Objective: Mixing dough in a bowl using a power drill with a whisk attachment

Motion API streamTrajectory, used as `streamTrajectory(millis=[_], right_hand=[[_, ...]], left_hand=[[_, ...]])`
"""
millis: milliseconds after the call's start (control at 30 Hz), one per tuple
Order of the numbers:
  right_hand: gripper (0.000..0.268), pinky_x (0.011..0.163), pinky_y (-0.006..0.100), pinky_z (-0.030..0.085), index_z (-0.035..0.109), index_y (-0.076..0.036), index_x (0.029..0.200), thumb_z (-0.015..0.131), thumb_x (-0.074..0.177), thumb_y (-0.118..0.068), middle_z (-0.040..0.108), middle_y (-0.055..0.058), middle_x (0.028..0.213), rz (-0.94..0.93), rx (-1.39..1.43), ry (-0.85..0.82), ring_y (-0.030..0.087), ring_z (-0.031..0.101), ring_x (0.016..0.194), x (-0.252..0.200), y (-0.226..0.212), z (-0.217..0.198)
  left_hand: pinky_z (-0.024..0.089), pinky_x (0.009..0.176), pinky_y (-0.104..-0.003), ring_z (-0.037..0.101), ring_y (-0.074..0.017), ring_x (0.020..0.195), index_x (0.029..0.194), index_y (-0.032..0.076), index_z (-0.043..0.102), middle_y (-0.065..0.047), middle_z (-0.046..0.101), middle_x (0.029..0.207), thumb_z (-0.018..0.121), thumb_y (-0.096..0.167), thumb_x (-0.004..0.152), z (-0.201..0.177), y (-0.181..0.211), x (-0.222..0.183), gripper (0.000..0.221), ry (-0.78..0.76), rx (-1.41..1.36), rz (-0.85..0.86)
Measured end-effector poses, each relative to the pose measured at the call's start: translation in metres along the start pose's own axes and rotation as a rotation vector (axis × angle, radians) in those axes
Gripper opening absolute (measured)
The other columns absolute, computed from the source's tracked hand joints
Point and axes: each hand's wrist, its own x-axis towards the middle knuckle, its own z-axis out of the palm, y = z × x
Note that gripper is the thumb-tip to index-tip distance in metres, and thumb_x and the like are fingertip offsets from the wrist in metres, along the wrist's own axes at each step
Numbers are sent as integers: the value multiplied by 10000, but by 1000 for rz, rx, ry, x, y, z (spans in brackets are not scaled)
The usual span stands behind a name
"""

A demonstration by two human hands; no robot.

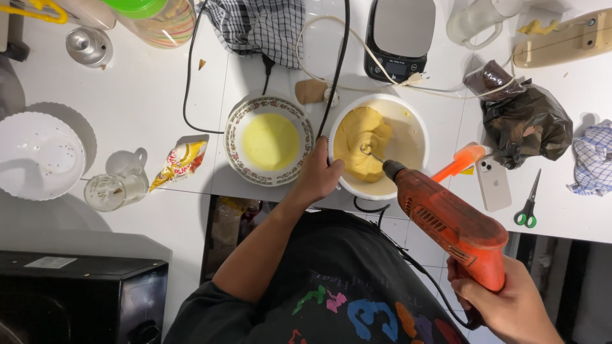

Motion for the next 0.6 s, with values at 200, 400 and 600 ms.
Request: streamTrajectory(millis=[200,400,600], right_hand=[[497,448,500,262,586,281,1206,447,733,219,638,424,1002,113,342,171,414,279,442,-18,-47,11],[518,435,495,218,560,286,1233,403,743,227,630,441,1037,165,344,208,399,244,464,-24,-52,6],[310,322,415,278,800,178,1003,615,754,152,589,316,557,222,24,66,354,453,420,-8,-23,-4]], left_hand=[[425,667,-482,568,-320,750,969,85,414,-117,605,868,488,261,824,7,-9,4,240,42,48,-2],[389,629,-473,509,-285,686,925,88,383,-94,539,787,485,234,818,8,-13,7,208,42,43,41],[439,667,-463,560,-283,759,973,69,430,-117,609,877,478,235,832,0,1,4,223,-9,78,11]])
